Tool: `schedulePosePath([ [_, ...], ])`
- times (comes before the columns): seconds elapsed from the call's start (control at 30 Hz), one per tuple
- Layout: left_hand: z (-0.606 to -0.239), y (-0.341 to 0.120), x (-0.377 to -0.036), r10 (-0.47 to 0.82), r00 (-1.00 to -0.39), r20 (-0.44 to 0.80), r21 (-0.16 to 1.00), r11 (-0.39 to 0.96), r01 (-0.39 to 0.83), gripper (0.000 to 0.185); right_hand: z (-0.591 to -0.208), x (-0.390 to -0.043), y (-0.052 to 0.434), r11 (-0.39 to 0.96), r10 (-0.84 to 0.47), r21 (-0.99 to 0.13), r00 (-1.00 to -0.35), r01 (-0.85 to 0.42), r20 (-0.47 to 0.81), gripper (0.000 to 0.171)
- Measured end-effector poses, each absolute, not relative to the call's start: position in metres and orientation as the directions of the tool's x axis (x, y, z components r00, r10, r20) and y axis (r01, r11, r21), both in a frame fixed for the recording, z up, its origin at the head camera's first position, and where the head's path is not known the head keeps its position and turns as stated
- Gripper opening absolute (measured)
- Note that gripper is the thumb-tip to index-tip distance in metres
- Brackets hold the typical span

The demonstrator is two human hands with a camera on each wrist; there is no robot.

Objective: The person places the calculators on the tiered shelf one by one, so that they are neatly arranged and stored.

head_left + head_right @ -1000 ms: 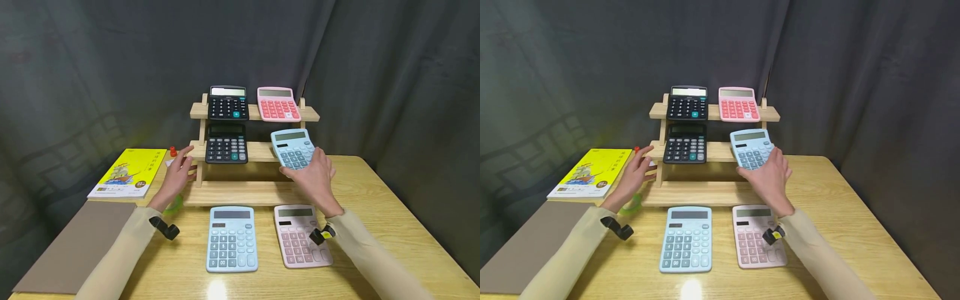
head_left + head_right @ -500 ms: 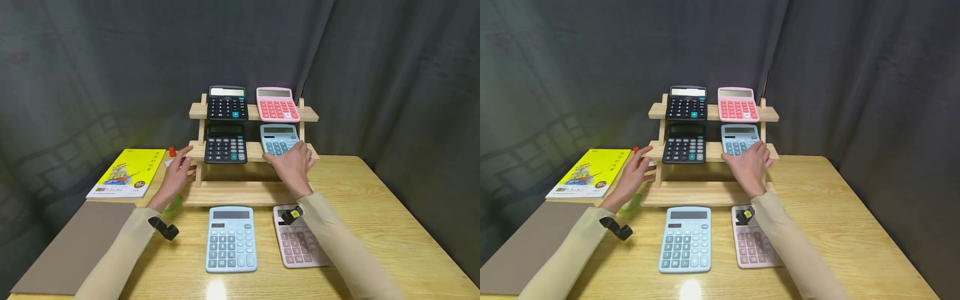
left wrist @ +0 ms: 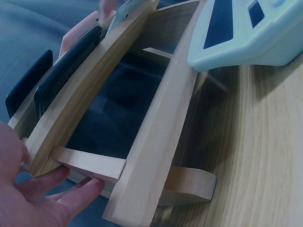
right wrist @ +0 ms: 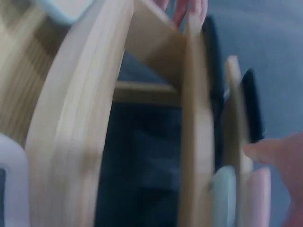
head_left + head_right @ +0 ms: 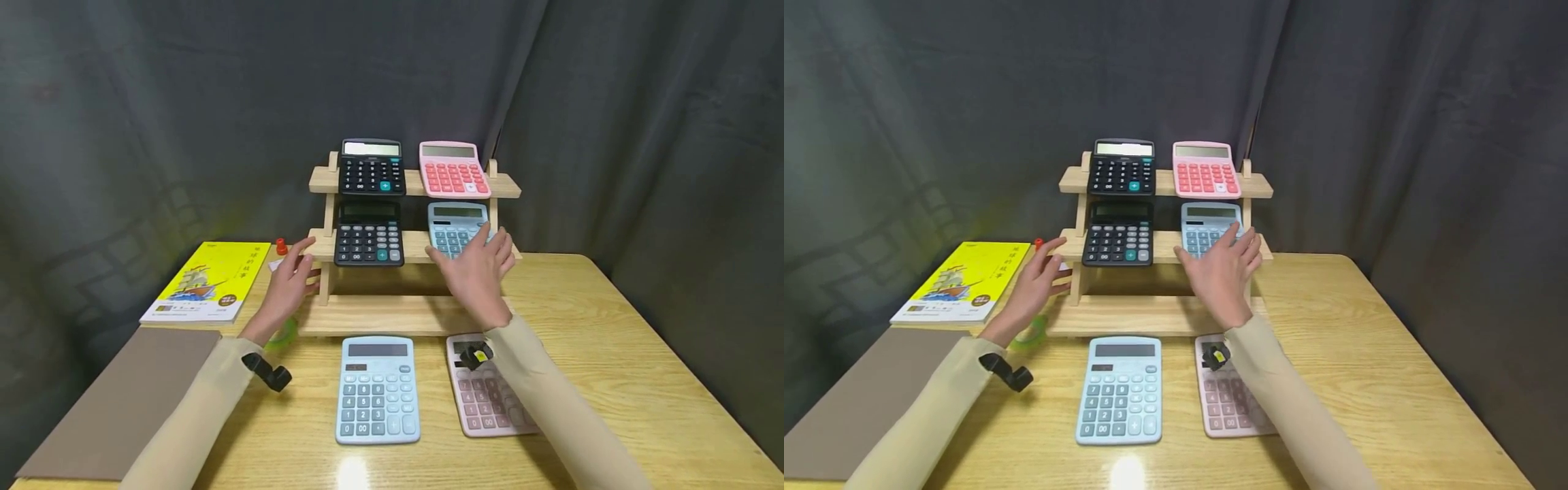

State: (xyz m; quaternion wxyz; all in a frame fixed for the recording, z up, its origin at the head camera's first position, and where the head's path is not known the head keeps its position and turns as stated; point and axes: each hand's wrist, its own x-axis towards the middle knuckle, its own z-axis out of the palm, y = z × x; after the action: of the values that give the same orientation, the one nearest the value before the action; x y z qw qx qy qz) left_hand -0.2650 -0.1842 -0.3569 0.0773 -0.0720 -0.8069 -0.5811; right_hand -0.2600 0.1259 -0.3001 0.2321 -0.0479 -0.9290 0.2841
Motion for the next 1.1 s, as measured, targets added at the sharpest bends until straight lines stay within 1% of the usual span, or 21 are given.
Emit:
schedulePosePath([
  [0.13, -0.357, -0.185, -0.266, 0.027, -0.977, 0.212, 0.924, 0.321, 0.210, 0.051, -0.294, -0.234, 0.126, 0.837, 0.148, -0.525, -0.861, -0.153, 0.487, 0.107],
  [0.27, -0.356, -0.186, -0.267, 0.029, -0.975, 0.220, 0.921, 0.323, 0.217, 0.051, -0.298, -0.202, 0.125, 0.837, 0.034, -0.476, -0.842, -0.271, 0.539, 0.097],
  [0.37, -0.355, -0.187, -0.267, 0.027, -0.976, 0.217, 0.922, 0.323, 0.214, 0.051, -0.311, -0.178, 0.124, 0.838, -0.041, -0.447, -0.852, -0.314, 0.521, 0.096],
  [0.47, -0.355, -0.187, -0.267, 0.030, -0.976, 0.214, 0.924, 0.319, 0.212, 0.051, -0.326, -0.157, 0.123, 0.841, -0.092, -0.437, -0.879, -0.320, 0.468, 0.098],
  [0.7, -0.357, -0.186, -0.266, 0.031, -0.978, 0.208, 0.923, 0.324, 0.207, 0.052, -0.360, -0.119, 0.122, 0.843, -0.161, -0.429, -0.914, -0.324, 0.373, 0.100],
  [0.83, -0.357, -0.187, -0.265, 0.039, -0.976, 0.214, 0.926, 0.311, 0.216, 0.052, -0.372, -0.100, 0.111, 0.844, -0.171, -0.447, -0.939, -0.296, 0.298, 0.107],
  [0.97, -0.356, -0.187, -0.265, 0.037, -0.975, 0.219, 0.923, 0.315, 0.219, 0.052, -0.382, -0.088, 0.093, 0.816, -0.188, -0.521, -0.968, -0.248, 0.167, 0.126],
  [1.03, -0.356, -0.187, -0.265, 0.038, -0.975, 0.218, 0.923, 0.317, 0.218, 0.052, -0.386, -0.084, 0.084, 0.793, -0.206, -0.563, -0.973, -0.230, 0.107, 0.133],
  [1.1, -0.357, -0.187, -0.265, 0.042, -0.975, 0.216, 0.923, 0.316, 0.218, 0.052, -0.389, -0.083, 0.077, 0.782, -0.233, -0.578, -0.970, -0.233, 0.076, 0.139],
])
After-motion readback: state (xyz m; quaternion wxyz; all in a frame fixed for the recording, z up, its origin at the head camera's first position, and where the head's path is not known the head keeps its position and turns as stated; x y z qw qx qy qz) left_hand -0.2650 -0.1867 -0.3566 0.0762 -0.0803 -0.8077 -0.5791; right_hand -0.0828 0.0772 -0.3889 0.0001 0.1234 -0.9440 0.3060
